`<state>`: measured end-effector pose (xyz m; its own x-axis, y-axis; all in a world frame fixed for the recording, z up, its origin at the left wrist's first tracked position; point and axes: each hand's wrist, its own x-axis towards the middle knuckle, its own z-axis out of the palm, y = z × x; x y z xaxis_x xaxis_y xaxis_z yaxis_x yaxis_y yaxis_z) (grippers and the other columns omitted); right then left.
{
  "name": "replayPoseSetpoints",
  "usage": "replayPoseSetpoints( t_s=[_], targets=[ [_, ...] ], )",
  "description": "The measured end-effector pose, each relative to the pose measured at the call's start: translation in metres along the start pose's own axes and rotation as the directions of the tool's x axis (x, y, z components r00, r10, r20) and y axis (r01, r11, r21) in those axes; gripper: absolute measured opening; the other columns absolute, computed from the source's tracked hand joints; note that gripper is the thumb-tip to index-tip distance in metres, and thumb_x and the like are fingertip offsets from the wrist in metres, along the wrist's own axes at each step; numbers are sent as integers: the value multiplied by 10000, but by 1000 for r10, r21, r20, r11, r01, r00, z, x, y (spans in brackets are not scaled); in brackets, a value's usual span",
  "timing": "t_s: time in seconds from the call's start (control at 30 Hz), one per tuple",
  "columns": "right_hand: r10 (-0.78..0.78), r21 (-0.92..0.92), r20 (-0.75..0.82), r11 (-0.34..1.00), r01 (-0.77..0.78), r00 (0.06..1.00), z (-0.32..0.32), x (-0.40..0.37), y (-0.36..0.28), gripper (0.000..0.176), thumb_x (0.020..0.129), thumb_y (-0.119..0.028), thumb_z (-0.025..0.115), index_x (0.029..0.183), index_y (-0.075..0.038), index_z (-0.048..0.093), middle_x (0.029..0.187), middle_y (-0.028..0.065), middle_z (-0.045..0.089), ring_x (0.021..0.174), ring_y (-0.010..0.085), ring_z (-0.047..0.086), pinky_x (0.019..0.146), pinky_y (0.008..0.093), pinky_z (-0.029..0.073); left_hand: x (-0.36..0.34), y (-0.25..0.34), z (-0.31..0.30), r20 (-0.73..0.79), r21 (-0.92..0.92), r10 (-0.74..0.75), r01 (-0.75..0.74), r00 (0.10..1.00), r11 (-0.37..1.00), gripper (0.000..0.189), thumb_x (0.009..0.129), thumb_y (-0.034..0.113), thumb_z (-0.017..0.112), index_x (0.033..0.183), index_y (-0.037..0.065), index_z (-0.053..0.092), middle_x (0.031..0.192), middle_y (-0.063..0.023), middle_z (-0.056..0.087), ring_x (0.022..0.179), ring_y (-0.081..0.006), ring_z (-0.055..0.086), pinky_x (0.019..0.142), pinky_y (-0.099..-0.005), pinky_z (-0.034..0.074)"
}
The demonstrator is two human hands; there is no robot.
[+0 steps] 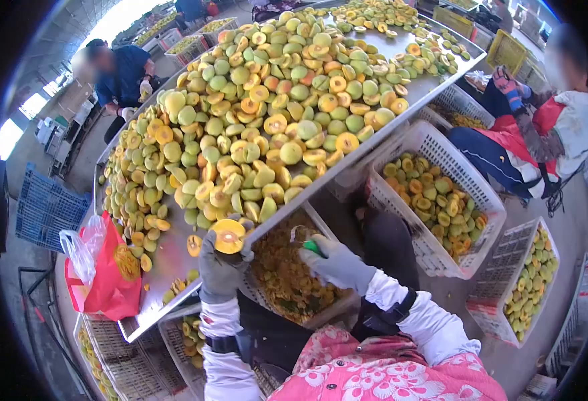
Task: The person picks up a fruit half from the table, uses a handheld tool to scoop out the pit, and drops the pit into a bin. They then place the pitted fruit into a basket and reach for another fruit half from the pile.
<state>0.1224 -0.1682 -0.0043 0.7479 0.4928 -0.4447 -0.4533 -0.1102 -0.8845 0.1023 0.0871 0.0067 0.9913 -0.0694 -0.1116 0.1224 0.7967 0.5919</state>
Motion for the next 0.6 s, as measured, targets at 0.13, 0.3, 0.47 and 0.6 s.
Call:
replayPoseSetpoints(
  t_s=[0.13, 0.3, 0.47, 0.6],
  targets=[
    [-190, -250, 84, 946, 205, 978, 40, -32, 6, 240, 960, -321, 585, 1007, -87, 556, 667, 58, 566, 531, 146, 539, 534, 322, 448, -39, -56, 5, 129, 809, 464, -363, 876, 462, 500, 1036, 395, 365, 1333, 0, 447, 1188, -186, 592, 1060, -244, 619, 744, -340, 559],
    [-238, -475, 58, 848, 236, 970, 71, -47, 19, 320, 954, -389, 562, 992, -71, 561, 758, 202, 637, 676, 376, 645, 627, 432, 480, -68, -61, 23, -202, 74, 151, -138, 968, 988, 493, 1039, 426, 364, 1309, 27, 471, 1221, -146, 586, 1074, -243, 610, 743, -338, 560],
    [-266, -426, -27, 875, 229, 964, 84, -50, 24, 355, 940, -405, 594, 973, -54, 559, 738, 203, 631, 665, 347, 655, 615, 426, 485, -84, -70, 21, -152, 354, 292, -224, 944, 908, 480, 1038, 373, 386, 1315, -6, 488, 1261, -141, 569, 1121, -232, 580, 889, -332, 504],
    [-352, -263, -178, 917, 300, 919, 83, -42, 19, 282, 943, -318, 630, 983, -50, 550, 678, 81, 597, 574, 173, 605, 519, 318, 453, -84, -81, 30, -95, 591, 410, -280, 907, 756, 466, 1041, 326, 385, 1350, -10, 476, 1268, -122, 566, 1130, -209, 567, 979, -330, 447]
  ],
)
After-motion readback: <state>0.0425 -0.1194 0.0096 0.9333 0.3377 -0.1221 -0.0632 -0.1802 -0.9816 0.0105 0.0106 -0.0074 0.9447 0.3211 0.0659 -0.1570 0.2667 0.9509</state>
